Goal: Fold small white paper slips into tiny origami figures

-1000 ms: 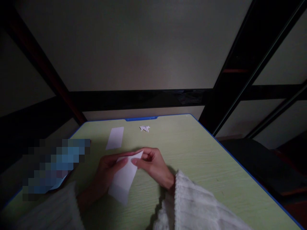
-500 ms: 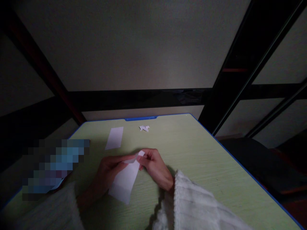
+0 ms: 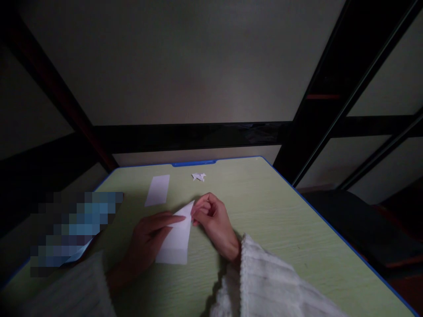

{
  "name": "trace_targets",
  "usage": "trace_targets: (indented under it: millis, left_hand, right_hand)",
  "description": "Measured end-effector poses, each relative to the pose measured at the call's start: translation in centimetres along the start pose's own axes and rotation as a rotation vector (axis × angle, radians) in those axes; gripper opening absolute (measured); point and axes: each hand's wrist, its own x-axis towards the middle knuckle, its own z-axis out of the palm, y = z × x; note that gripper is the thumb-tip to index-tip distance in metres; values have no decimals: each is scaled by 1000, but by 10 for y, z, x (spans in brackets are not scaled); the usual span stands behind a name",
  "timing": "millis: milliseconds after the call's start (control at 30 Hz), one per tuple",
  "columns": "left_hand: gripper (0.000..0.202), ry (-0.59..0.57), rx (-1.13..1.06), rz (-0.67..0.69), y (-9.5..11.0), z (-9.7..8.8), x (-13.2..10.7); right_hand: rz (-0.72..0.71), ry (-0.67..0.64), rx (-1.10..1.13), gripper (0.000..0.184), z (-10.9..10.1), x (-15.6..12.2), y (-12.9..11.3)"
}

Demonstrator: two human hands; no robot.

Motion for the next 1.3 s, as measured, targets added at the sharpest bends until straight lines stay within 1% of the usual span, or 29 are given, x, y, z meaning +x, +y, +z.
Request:
trace_targets:
  millis: [67,133,233,300,367,467,567,667,800,900,967,1067,1133,1200,1300]
  left_hand:
    - [31,15,12,-6,0,0,1]
    - [32,9,15,-34,0,0,2]
    - [33,-7,-12,-103,0,0,2]
    - [33,-4,-57,-163,0,1,2]
    - [35,-4,-135,-260,0,3,2]
    - [36,-9,-309,-430,-1,6,2]
    - [23,13,-405,-537,-3,9,2]
    - [13,41,-420,-563,-6,10,2]
    - [18,24,-536,-610,-11,9,1]
    - [18,-24,-626,-636,-13,8,2]
    - [16,-72,-586,-625,-12,8,4]
    - [26,-164,-414,-602,-10,10,6]
    - [27,-212,-357,-608,-9,11,7]
    - [26,-227,-356,-624,-8,11,7]
    - [24,-239,-362,-638,-7,11,6]
  right_hand:
    - [37,-24,-54,10,0,-2,-1]
    - [66,-55,-101,10,1,-4,-2]
    - [74,-133,-138,9,4,-6,-4]
    - [74,-160,-163,11,5,-6,-5]
    - [73,-136,-182,15,5,-5,-4]
    - [43,-53,-203,19,3,-2,-3]
    - [9,9,-254,19,0,0,-2]
    - [5,29,-303,19,-2,0,-4]
    - [4,28,-357,19,-2,0,-5]
    - [-2,5,-404,18,-3,-1,-6]
    - [-1,-31,-434,16,-2,-2,-7]
    - [-6,-65,-469,14,-2,-4,-6]
    - [-11,-68,-463,14,-1,-4,-6]
    - [4,-56,-413,12,-1,-3,-5]
    - [43,13,-279,6,-1,-1,-4]
